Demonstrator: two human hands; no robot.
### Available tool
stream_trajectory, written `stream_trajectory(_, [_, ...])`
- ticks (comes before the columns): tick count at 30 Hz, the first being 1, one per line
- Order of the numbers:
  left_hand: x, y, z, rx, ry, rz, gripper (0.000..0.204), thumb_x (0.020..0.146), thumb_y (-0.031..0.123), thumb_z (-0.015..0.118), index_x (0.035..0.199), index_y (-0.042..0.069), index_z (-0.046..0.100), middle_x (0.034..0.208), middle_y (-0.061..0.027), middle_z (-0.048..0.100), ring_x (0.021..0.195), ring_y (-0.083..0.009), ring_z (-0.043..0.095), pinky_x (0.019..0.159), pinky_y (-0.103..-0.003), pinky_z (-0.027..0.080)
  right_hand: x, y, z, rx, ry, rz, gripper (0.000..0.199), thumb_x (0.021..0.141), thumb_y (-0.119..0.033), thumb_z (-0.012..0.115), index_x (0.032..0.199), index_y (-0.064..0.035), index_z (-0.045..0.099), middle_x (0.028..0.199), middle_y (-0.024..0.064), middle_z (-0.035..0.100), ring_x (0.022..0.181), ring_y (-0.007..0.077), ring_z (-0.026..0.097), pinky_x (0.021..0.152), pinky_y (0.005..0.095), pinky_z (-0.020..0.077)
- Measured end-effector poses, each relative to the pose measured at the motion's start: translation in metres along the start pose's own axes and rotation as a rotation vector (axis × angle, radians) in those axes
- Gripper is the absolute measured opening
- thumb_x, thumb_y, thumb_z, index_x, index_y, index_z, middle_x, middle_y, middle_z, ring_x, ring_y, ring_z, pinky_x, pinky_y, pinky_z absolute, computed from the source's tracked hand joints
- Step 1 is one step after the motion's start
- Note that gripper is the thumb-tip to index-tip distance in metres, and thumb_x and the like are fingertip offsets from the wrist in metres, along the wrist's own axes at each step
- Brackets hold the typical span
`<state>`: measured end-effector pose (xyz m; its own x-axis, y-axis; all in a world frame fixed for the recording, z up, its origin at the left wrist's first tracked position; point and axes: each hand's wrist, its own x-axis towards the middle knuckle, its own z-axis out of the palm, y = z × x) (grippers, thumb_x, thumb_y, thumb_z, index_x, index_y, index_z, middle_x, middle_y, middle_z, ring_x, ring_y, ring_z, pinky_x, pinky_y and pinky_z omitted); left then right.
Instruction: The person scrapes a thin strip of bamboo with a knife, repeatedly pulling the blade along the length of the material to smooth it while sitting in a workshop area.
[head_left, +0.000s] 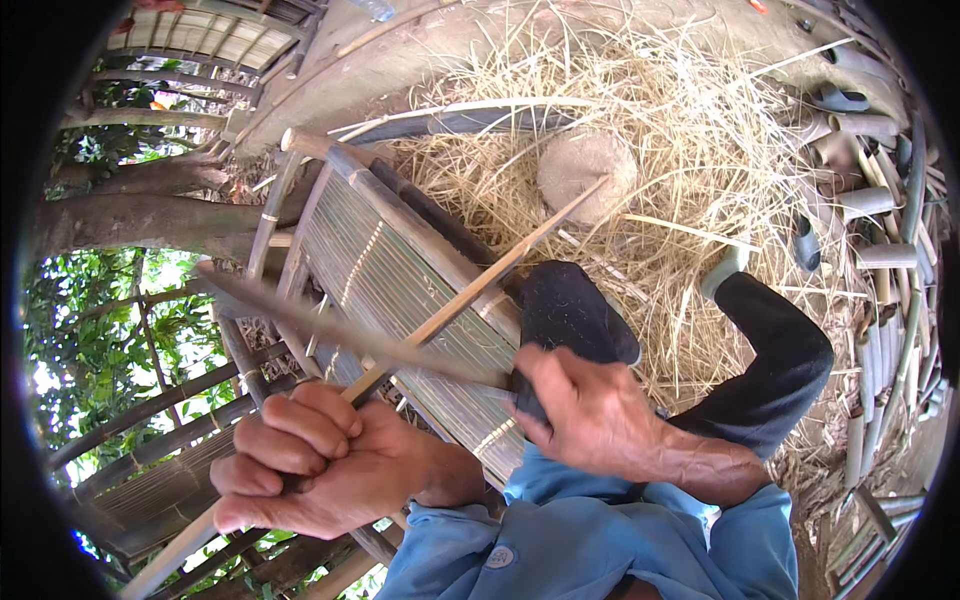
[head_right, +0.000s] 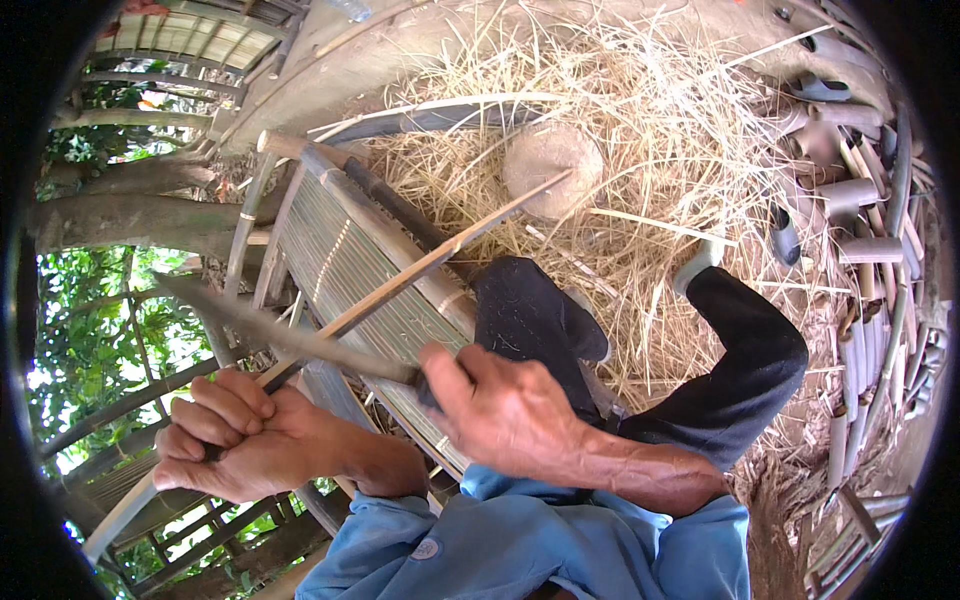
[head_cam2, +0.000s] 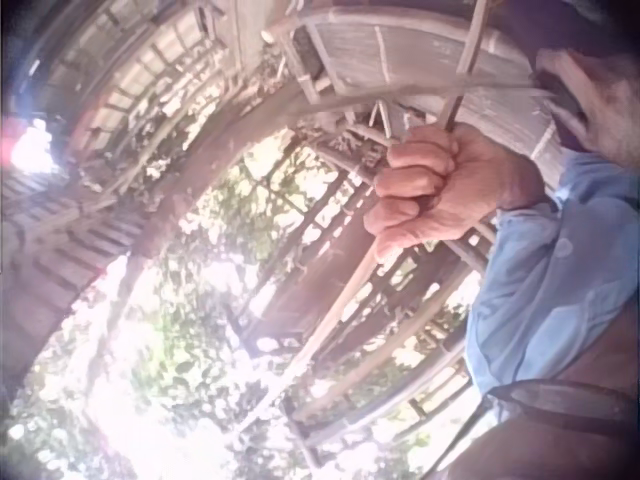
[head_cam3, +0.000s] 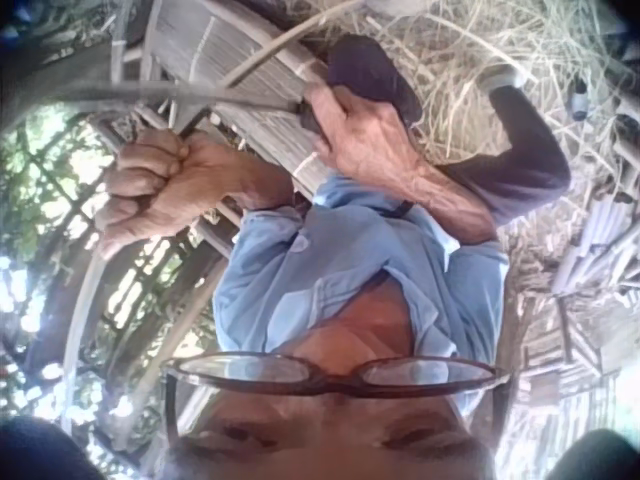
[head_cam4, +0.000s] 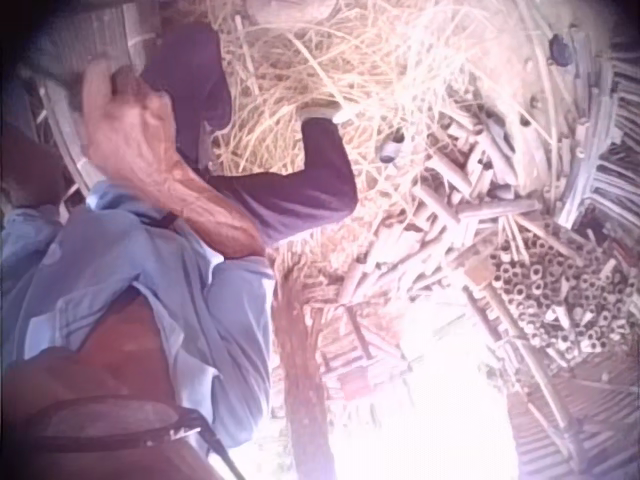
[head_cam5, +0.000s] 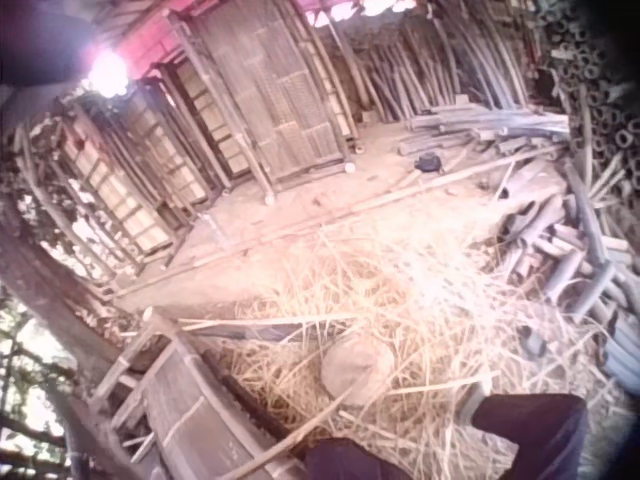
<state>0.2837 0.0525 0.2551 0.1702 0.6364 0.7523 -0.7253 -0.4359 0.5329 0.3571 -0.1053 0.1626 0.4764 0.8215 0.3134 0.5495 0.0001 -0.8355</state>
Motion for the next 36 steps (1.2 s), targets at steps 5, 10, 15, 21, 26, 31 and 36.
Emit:
stream_trajectory(5, [0.003,0.0,0.011,0.081,0.037,0.045,0.049,0.109,0.051,0.035,0.077,0.014,0.038,0.055,0.0017,0.025,0.044,-0.0083,0.02,0.037,-0.024,0.017,0.009,0.054,0.006,-0.187,0.023,0.255,0.038,0.088,-0.015,0.076,0.114,0.0003,0.052,0.081,0.0167,0.064,0.065,0.0335,0.07,0.055,0.0435,0.057])
stream_trajectory(10, [0.006,0.001,-0.001,0.097,-0.013,0.061,0.048,0.11,0.049,0.032,0.078,0.014,0.037,0.057,0.0018,0.024,0.046,-0.0084,0.021,0.038,-0.025,0.019,0.0,0.037,0.006,-0.045,0.044,-0.027,0.028,0.094,-0.018,0.07,0.106,-0.0008,0.051,0.07,0.0218,0.063,0.057,0.0355,0.067,0.051,0.0443,0.0555])
stream_trajectory(15, [0.017,-0.01,0.001,0.199,0.113,0.076,0.046,0.11,0.044,0.038,0.075,0.015,0.037,0.06,0.0019,0.026,0.046,-0.0084,0.02,0.037,-0.024,0.019,0.007,0.141,0.023,-0.167,0.075,0.333,0.025,0.095,-0.02,0.066,0.099,-0.0031,0.048,0.068,0.0221,0.063,0.052,0.0369,0.065,0.045,0.0448,0.054])
stream_trajectory(21, [0.018,-0.003,-0.008,0.083,0.021,0.009,0.05,0.11,0.045,0.037,0.069,0.016,0.034,0.058,0.0031,0.021,0.048,-0.0095,0.018,0.04,-0.025,0.018,0.008,0.08,0.018,-0.078,0.034,0.098,0.03,0.089,-0.017,0.073,0.104,-0.0019,0.051,0.075,0.0181,0.063,0.062,0.0359,0.067,0.055,0.0437,0.0564])
stream_trajectory(26, [0.024,-0.008,-0.026,-0.042,-0.111,-0.025,0.045,0.111,0.04,0.036,0.075,0.013,0.037,0.063,0.0023,0.027,0.047,-0.0085,0.019,0.04,-0.025,0.017,0.016,0.103,0.018,-0.106,0.074,0.148,0.029,0.089,-0.017,0.072,0.102,-0.0038,0.05,0.073,0.0172,0.06,0.059,0.0356,0.066,0.052,0.0445,0.0547])
stream_trajectory(31, [0.026,-0.013,-0.03,0.14,-0.019,0.022,0.044,0.11,0.037,0.04,0.074,0.013,0.038,0.063,0.0024,0.023,0.052,-0.0099,0.018,0.043,-0.027,0.019,0.013,0.172,0.031,-0.253,0.017,0.36,0.025,0.096,-0.021,0.067,0.104,-0.0022,0.052,0.056,0.0175,0.059,0.049,0.0348,0.064,0.046,0.0426,0.0536])
stream_trajectory(36, [0.041,-0.011,-0.049,0.06,0.017,-0.032,0.049,0.11,0.038,0.039,0.067,0.015,0.032,0.061,0.003,0.019,0.052,-0.0108,0.015,0.045,-0.028,0.015,0.011,0.176,0.034,-0.322,0.001,0.192,0.025,0.096,-0.021,0.066,0.102,-0.0023,0.05,0.066,0.0188,0.063,0.049,0.0328,0.064,0.04,0.0427,0.0511])
